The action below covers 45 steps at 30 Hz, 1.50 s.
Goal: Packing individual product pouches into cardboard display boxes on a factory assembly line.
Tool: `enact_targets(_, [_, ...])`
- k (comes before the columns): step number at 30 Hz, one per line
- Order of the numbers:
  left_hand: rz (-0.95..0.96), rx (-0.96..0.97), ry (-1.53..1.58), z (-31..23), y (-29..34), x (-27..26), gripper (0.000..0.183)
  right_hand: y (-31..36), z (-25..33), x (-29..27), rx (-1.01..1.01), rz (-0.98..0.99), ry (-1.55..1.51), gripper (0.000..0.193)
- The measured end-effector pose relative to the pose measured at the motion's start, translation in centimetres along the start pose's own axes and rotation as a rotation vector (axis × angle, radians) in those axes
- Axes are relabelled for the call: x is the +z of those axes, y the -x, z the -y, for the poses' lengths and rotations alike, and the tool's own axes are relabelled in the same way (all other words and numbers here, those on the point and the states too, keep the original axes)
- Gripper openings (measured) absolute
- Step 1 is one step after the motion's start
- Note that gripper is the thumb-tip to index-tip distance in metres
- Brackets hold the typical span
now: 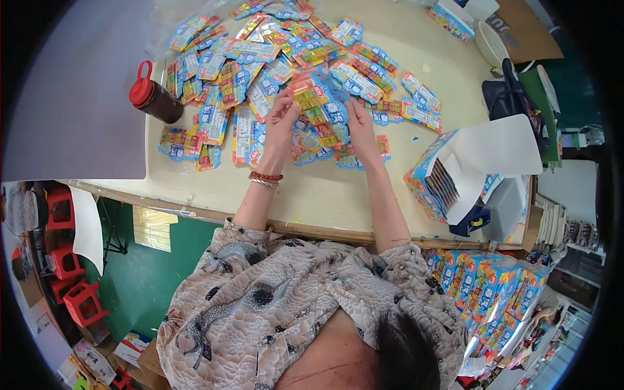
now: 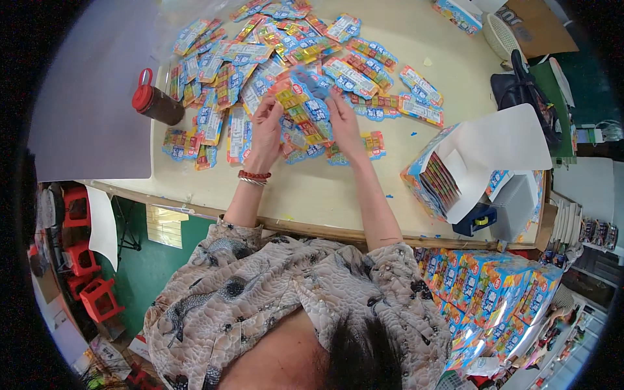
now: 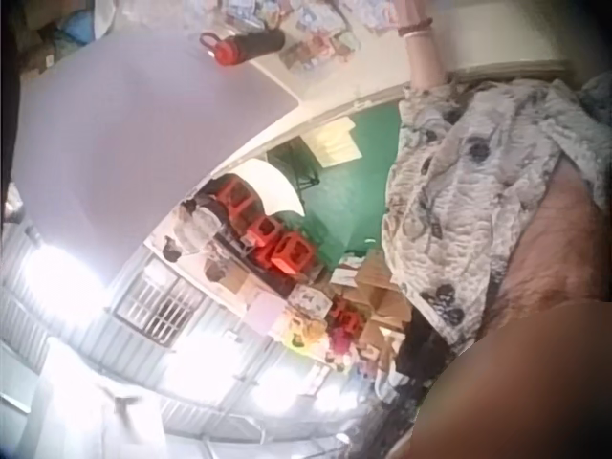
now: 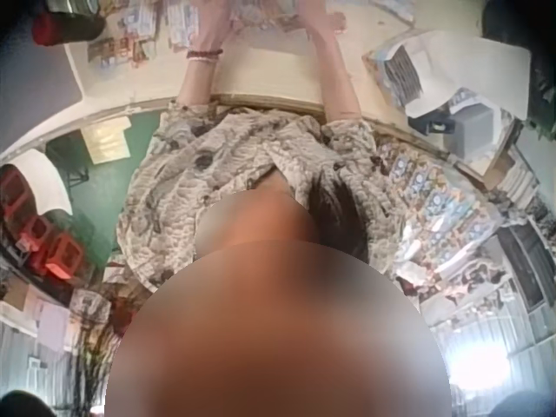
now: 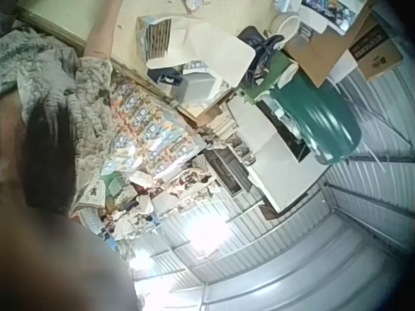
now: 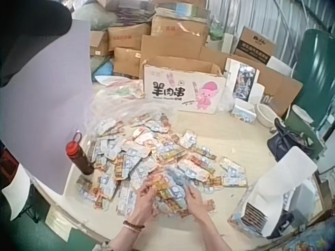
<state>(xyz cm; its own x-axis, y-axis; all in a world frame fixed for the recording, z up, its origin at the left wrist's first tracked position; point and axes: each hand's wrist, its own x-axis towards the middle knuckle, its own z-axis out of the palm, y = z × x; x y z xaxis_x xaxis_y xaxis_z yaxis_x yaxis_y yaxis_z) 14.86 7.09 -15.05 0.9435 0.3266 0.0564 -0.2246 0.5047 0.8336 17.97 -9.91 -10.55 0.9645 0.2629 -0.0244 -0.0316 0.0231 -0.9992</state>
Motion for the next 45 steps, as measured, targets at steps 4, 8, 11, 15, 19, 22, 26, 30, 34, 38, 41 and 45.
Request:
enact_targets(4, [-0.007,-0.055,0.18,0.9,1.1,1.3,0.006,2.6,0.1,1.1,-0.05,0.206,0.028,0.054])
enact_targets(8, [-0.115,-0.175,0.258,1.9,2.1,2.6,0.006,2.6,-3.7,0.0,0.262,0.154,-0.666,0.067])
enact_targets(11, [-0.143,-0.25,0.148,2.5,2.5,2.3,0.016,3.3,-4.0,-0.1,0.326,0.099,-0.673,0.068])
enact_targets(15, [-0.061,-0.136,-0.302,1.5,3.6,3.9,0.049,3.3,-2.4,-0.8,0.285,0.029,-0.249,0.047])
enact_targets(19, [-0.09,0.087,-0.164,0.0,5.5,5.2,0.071,3.3,-3.5,-2.0,0.28,-0.064,-0.316,0.039])
enact_targets(22, [0.389,-0.262,-0.889,-2.4,6.5,2.4,0.064,3.5,-3.4,-3.3,0.275,-0.115,-0.389,0.038])
enact_targets(26, [0.289,-0.566,-0.479,-2.7,8.6,1.0,0.025,3.8,-2.7,-3.2,0.254,-0.046,-0.366,0.038])
enact_targets(30, [0.294,-0.521,-0.403,-3.9,10.6,0.8,0.017,3.9,-3.7,-2.6,0.315,-0.094,-0.426,0.037])
enact_targets(34, [0.362,-0.68,-0.274,-5.7,13.7,-0.5,0.019,4.1,-5.5,-3.1,0.357,-0.223,-0.658,0.032])
enact_targets(38, [0.172,-0.611,-0.571,-9.2,15.1,-1.7,0.015,4.4,-4.6,-5.0,0.173,-0.27,-0.325,0.029])
enact_targets(41, [0.064,-0.365,-0.87,-11.0,15.3,-1.7,0.013,4.9,-2.9,-5.9,0.172,-0.11,-0.191,0.031])
enact_targets(45, [0.066,-0.132,-1.099,-10.4,16.0,0.6,0.013,6.2,-1.3,-4.4,0.25,0.122,0.138,0.041])
